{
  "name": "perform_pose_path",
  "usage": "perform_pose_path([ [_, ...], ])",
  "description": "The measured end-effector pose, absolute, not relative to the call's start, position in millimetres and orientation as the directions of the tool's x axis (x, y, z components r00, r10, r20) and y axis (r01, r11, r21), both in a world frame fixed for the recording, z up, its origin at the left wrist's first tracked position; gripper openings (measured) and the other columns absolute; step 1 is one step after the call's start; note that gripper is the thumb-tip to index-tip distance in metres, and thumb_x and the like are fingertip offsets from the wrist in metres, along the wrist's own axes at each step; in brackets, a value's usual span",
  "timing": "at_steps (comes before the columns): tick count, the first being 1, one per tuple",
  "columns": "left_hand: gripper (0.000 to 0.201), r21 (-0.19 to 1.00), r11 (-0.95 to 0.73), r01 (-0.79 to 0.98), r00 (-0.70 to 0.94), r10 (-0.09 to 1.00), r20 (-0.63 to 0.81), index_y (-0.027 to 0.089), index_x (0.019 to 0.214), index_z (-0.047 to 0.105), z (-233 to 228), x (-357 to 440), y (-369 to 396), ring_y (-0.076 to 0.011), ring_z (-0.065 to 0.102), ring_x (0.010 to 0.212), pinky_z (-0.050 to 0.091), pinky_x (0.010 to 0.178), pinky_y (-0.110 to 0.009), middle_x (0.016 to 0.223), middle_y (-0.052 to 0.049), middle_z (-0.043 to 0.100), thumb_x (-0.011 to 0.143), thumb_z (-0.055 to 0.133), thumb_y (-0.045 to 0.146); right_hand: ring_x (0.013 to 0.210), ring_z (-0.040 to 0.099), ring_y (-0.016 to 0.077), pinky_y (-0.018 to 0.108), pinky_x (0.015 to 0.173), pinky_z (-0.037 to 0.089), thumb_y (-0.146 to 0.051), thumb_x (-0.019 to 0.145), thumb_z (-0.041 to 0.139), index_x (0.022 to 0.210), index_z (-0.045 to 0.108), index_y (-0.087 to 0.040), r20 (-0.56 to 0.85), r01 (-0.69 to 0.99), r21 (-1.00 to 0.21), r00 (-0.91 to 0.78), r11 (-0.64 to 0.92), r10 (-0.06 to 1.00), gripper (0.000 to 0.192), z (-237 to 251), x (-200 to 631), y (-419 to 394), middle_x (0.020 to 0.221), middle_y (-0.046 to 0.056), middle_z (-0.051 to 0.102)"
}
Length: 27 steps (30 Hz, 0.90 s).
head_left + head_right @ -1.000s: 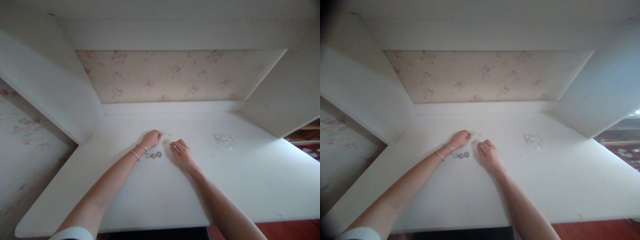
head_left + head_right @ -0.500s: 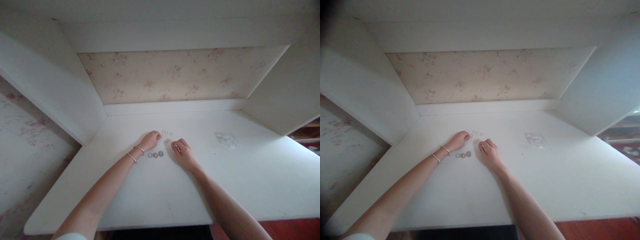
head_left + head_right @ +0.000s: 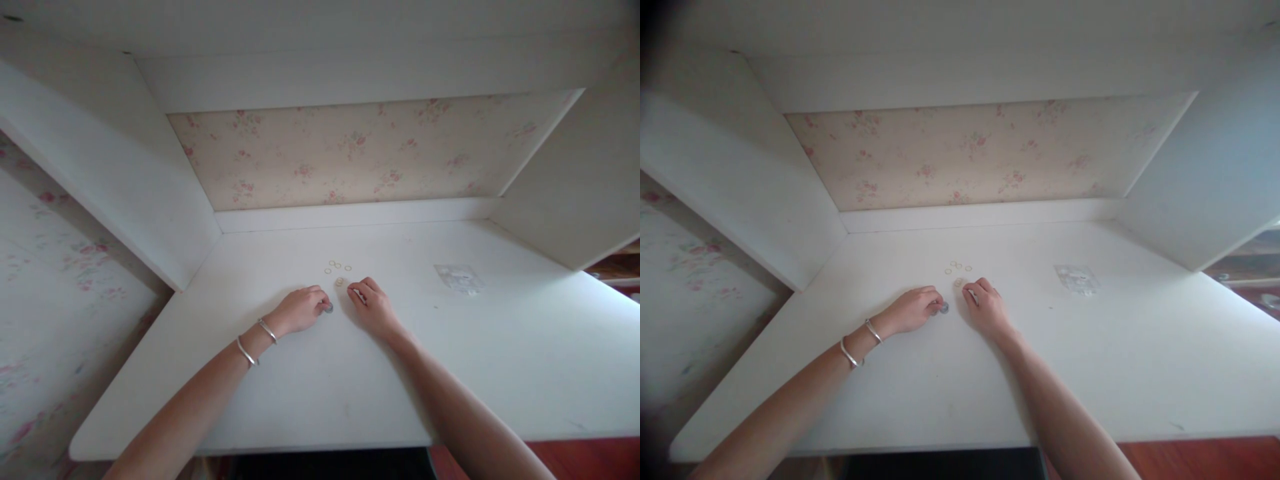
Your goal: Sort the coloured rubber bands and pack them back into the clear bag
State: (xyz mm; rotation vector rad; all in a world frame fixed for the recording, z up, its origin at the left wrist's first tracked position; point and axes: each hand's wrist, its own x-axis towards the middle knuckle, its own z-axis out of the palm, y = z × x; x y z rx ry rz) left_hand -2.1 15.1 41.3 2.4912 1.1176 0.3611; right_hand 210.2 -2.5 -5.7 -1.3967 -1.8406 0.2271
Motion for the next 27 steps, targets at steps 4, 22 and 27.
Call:
perform_pose_path([
  [4, 0.021, 0.425, -0.615, 0.664, 0.653, 0.754, 0.07, 0.022, 0.087, 0.067, 39.2, -0.7, 16.2, -0.0181, 0.059, 0.087, 0.043, 0.077, -0.026, 0.093, -0.004, 0.064, 0.086, 0.046, 0.023, 0.069, 0.054, 0.0133, 0.025, 0.065, 0.042, -0.035, 0.091, 0.042, 0.091, 0.065, -0.021, 0.481, 0.732, -0.568, -0.076, 0.377, 0.873, 0.027, -6.5, 210.5, -2.5, 0.082, 0.005, 0.056],
  [22, 0.024, 0.667, -0.366, 0.649, 0.33, 0.925, 0.187, 0.019, 0.09, 0.065, 23.4, -34.2, 25.8, -0.0163, 0.061, 0.084, 0.046, 0.08, -0.026, 0.091, -0.004, 0.067, 0.086, 0.046, 0.033, 0.07, 0.056, 0.0123, 0.025, 0.067, 0.04, -0.035, 0.092, 0.041, 0.092, 0.065, -0.022, 0.442, 0.783, -0.523, -0.09, 0.337, 0.893, 0.027, -12.4, 214.0, 5.0, 0.084, 0.004, 0.059],
  [27, 0.026, 0.784, -0.222, 0.579, 0.211, 0.97, 0.12, 0.018, 0.091, 0.065, 1.9, -46.2, 28.4, -0.0166, 0.063, 0.084, 0.048, 0.079, -0.027, 0.092, -0.004, 0.069, 0.083, 0.049, 0.038, 0.069, 0.056, 0.012, 0.026, 0.068, 0.038, -0.032, 0.091, 0.043, 0.102, 0.065, -0.026, 0.358, 0.836, -0.486, -0.076, 0.255, 0.931, 0.026, -18.2, 214.1, 20.3, 0.09, 0.003, 0.06],
])
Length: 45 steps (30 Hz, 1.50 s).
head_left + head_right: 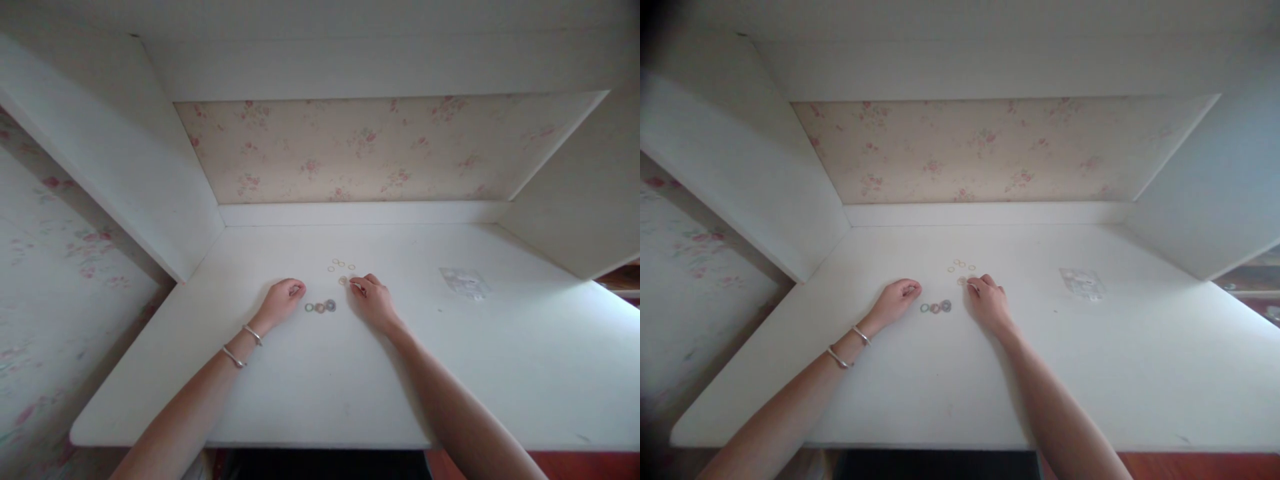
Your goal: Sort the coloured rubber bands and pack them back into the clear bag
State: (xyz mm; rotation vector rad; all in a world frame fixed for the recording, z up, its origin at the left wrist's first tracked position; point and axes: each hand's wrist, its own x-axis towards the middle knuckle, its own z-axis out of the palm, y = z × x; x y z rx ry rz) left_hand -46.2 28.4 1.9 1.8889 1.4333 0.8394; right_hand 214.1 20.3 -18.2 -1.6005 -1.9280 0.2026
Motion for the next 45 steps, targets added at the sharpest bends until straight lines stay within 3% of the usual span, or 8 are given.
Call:
perform_pose_path([
  [7, 0.024, 0.792, -0.211, 0.573, 0.206, 0.972, 0.11, 0.019, 0.09, 0.065, -0.5, -44.0, 29.7, -0.0168, 0.064, 0.084, 0.048, 0.08, -0.027, 0.091, -0.003, 0.07, 0.083, 0.05, 0.036, 0.073, 0.056, 0.0148, 0.032, 0.076, 0.035, -0.024, 0.09, 0.039, 0.111, 0.063, -0.033, 0.294, 0.903, -0.338, -0.166, 0.265, 0.941, 0.033, -15.7, 210.8, 30.8, 0.092, 0.004, 0.06],
  [14, 0.022, 0.67, -0.306, 0.676, 0.256, 0.951, 0.176, 0.02, 0.089, 0.067, 1.6, -42.0, 22.4, -0.0169, 0.063, 0.083, 0.048, 0.077, -0.026, 0.091, -0.004, 0.069, 0.084, 0.048, 0.032, 0.076, 0.056, 0.016, 0.031, 0.074, 0.036, -0.029, 0.088, 0.044, 0.104, 0.066, -0.028, 0.278, 0.912, -0.358, -0.101, 0.2, 0.955, 0.027, -17.1, 212.5, 26.9, 0.093, 0.004, 0.06],
  [22, 0.022, 0.642, -0.294, 0.708, 0.251, 0.955, 0.161, 0.021, 0.09, 0.067, -1.7, -42.4, 23.5, -0.0156, 0.063, 0.086, 0.048, 0.078, -0.024, 0.093, -0.002, 0.07, 0.085, 0.048, 0.031, 0.077, 0.056, 0.0135, 0.028, 0.077, 0.036, -0.03, 0.088, 0.045, 0.106, 0.066, -0.032, 0.252, 0.912, -0.349, -0.129, 0.215, 0.959, 0.028, -12.2, 211.7, 21.7, 0.093, 0.002, 0.058],
  [29, 0.021, 0.624, -0.327, 0.71, 0.273, 0.944, 0.183, 0.021, 0.091, 0.067, -0.8, -43.7, 22.9, -0.0156, 0.064, 0.085, 0.048, 0.079, -0.024, 0.093, -0.002, 0.07, 0.085, 0.049, 0.031, 0.074, 0.055, 0.0112, 0.026, 0.074, 0.036, -0.036, 0.089, 0.046, 0.094, 0.069, -0.029, 0.254, 0.858, -0.435, -0.175, 0.274, 0.951, 0.024, -11.5, 213.6, 21.8, 0.091, 0.001, 0.057],
  [36, 0.022, 0.632, -0.307, 0.711, 0.268, 0.95, 0.161, 0.021, 0.091, 0.067, -0.4, -43.2, 22.4, -0.0155, 0.064, 0.085, 0.049, 0.077, -0.024, 0.094, -0.002, 0.07, 0.085, 0.049, 0.031, 0.073, 0.054, 0.0111, 0.027, 0.073, 0.035, -0.034, 0.09, 0.045, 0.091, 0.068, -0.025, 0.26, 0.858, -0.423, -0.193, 0.291, 0.946, 0.025, -11.2, 211.9, 21.3, 0.09, 0.001, 0.058],
  [45, 0.021, 0.627, -0.322, 0.709, 0.274, 0.945, 0.176, 0.021, 0.09, 0.067, -0.8, -43.3, 22.7, -0.0151, 0.064, 0.083, 0.048, 0.076, -0.024, 0.092, -0.001, 0.07, 0.085, 0.049, 0.031, 0.071, 0.054, 0.0123, 0.025, 0.066, 0.04, -0.035, 0.087, 0.046, 0.085, 0.065, -0.021, 0.34, 0.752, -0.62, -0.002, 0.225, 0.941, 0.024, -13.8, 220.0, 23.3, 0.085, 0.003, 0.056],
])
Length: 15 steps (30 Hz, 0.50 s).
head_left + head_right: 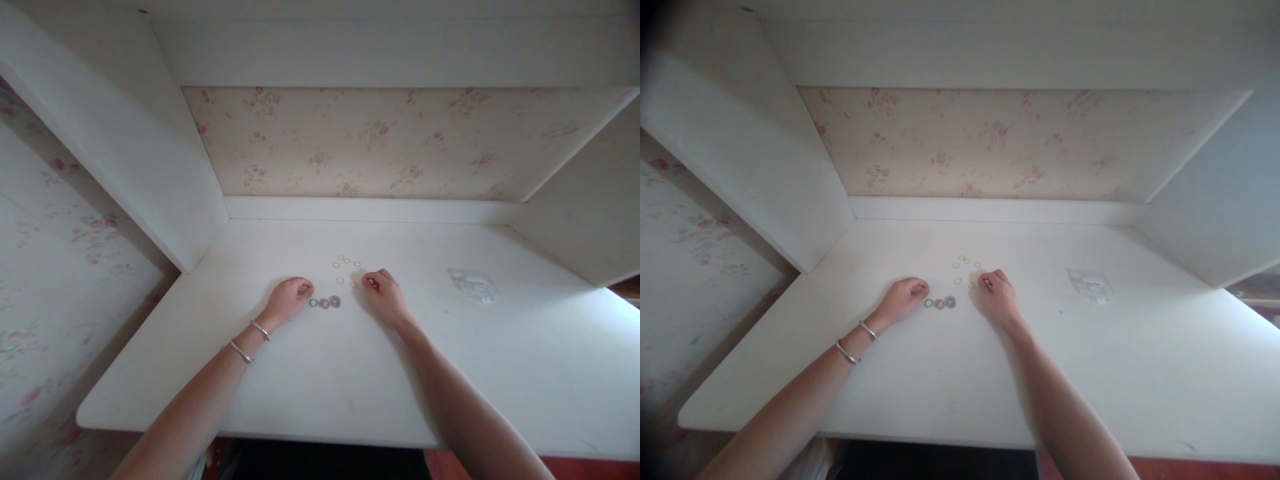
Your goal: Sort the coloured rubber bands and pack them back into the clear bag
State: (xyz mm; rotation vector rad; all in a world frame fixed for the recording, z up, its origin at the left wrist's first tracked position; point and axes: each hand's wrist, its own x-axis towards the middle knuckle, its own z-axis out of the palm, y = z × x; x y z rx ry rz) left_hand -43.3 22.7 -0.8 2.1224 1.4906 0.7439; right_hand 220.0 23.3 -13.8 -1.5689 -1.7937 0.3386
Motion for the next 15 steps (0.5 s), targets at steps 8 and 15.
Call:
perform_pose_path([
  [8, 0.021, 0.639, -0.321, 0.699, 0.279, 0.945, 0.171, 0.021, 0.091, 0.067, -0.9, -43.6, 24.3, -0.0148, 0.064, 0.084, 0.048, 0.079, -0.024, 0.092, -0.001, 0.07, 0.084, 0.049, 0.03, 0.077, 0.056, 0.0131, 0.028, 0.075, 0.04, -0.034, 0.089, 0.044, 0.108, 0.063, -0.027, 0.29, 0.843, -0.459, -0.157, 0.281, 0.944, 0.028, -12.9, 209.0, 18.4, 0.096, 0.003, 0.057],
  [15, 0.021, 0.647, -0.307, 0.698, 0.265, 0.95, 0.165, 0.021, 0.09, 0.068, 0.4, -44.7, 24.2, -0.0152, 0.063, 0.087, 0.047, 0.079, -0.023, 0.092, -0.001, 0.07, 0.084, 0.049, 0.03, 0.083, 0.055, 0.0135, 0.032, 0.08, 0.036, -0.037, 0.089, 0.047, 0.108, 0.063, -0.032, 0.16, 0.892, -0.347, -0.249, 0.291, 0.955, 0.026, -0.3, 184.3, 25.4, 0.105, 0.003, 0.053],
])
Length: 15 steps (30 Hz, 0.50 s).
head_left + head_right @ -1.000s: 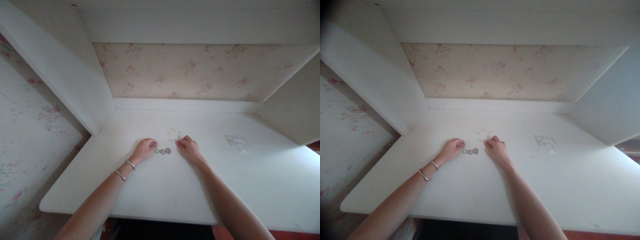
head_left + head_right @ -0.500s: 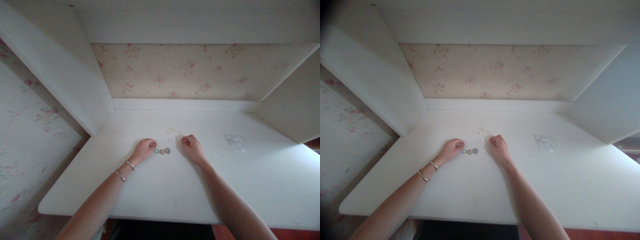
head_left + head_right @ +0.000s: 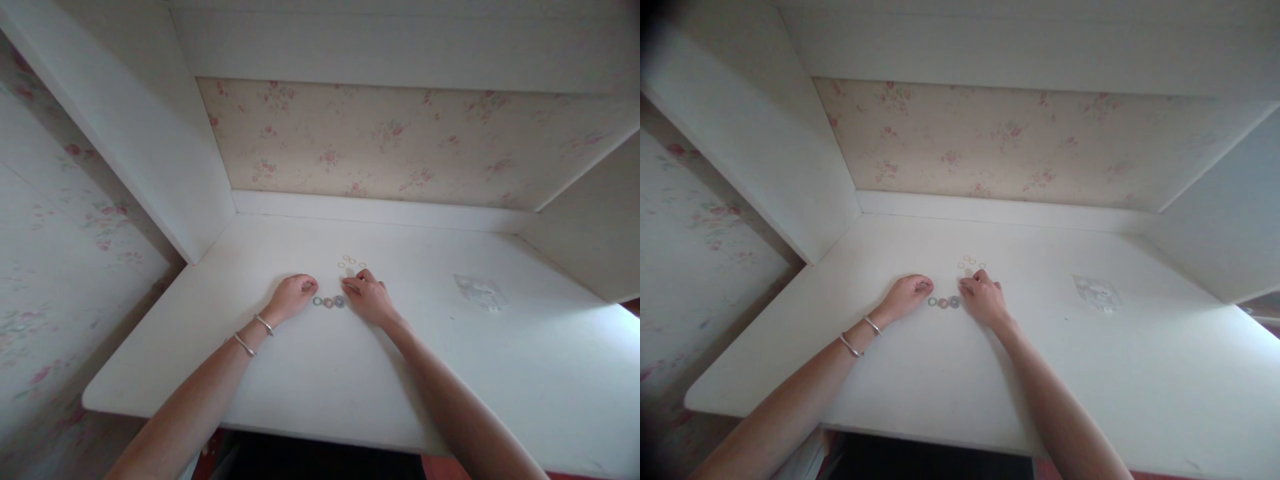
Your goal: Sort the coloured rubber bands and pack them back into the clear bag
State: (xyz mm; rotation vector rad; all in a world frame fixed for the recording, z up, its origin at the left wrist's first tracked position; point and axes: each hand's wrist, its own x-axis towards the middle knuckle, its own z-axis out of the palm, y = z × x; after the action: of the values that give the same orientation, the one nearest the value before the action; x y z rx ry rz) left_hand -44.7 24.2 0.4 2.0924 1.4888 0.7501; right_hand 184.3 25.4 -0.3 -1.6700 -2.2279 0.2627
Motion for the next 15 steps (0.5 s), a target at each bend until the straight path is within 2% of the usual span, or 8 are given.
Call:
perform_pose_path([
  [4, 0.022, 0.66, -0.297, 0.69, 0.26, 0.953, 0.158, 0.021, 0.09, 0.068, 0.9, -45.6, 23.2, -0.015, 0.063, 0.085, 0.047, 0.079, -0.023, 0.092, -0.001, 0.07, 0.083, 0.05, 0.03, 0.084, 0.053, 0.0142, 0.031, 0.077, 0.035, -0.035, 0.088, 0.049, 0.096, 0.068, -0.028, 0.094, 0.911, -0.306, -0.259, 0.276, 0.961, 0.022, 8.7, 177.5, 32.1, 0.105, 0.005, 0.051],
  [9, 0.022, 0.668, -0.293, 0.684, 0.258, 0.954, 0.154, 0.021, 0.09, 0.068, 2.8, -46.4, 22.0, -0.0156, 0.063, 0.086, 0.047, 0.078, -0.024, 0.092, -0.001, 0.07, 0.083, 0.049, 0.03, 0.089, 0.052, 0.0173, 0.032, 0.076, 0.035, -0.028, 0.09, 0.045, 0.089, 0.067, -0.022, 0.121, 0.911, -0.251, -0.305, 0.327, 0.944, 0.023, 10.7, 173.7, 30.7, 0.102, 0.007, 0.051],
  [12, 0.022, 0.675, -0.289, 0.679, 0.26, 0.954, 0.148, 0.021, 0.09, 0.068, 3.1, -46.7, 21.9, -0.0153, 0.063, 0.085, 0.047, 0.077, -0.023, 0.092, -0.001, 0.07, 0.084, 0.049, 0.03, 0.086, 0.052, 0.016, 0.031, 0.075, 0.035, -0.027, 0.09, 0.045, 0.09, 0.066, -0.022, 0.176, 0.901, -0.29, -0.282, 0.324, 0.943, 0.022, 10.4, 172.4, 23.1, 0.099, 0.006, 0.05],
  [15, 0.023, 0.672, -0.301, 0.676, 0.261, 0.951, 0.164, 0.021, 0.09, 0.069, 1.8, -47.0, 22.3, -0.0147, 0.063, 0.082, 0.047, 0.076, -0.023, 0.09, -0.001, 0.07, 0.084, 0.049, 0.029, 0.086, 0.051, 0.0151, 0.029, 0.076, 0.035, -0.026, 0.091, 0.044, 0.093, 0.065, -0.023, 0.281, 0.852, -0.352, -0.298, 0.387, 0.912, 0.021, 13.4, 167.8, 9.7, 0.095, 0.005, 0.049],
])
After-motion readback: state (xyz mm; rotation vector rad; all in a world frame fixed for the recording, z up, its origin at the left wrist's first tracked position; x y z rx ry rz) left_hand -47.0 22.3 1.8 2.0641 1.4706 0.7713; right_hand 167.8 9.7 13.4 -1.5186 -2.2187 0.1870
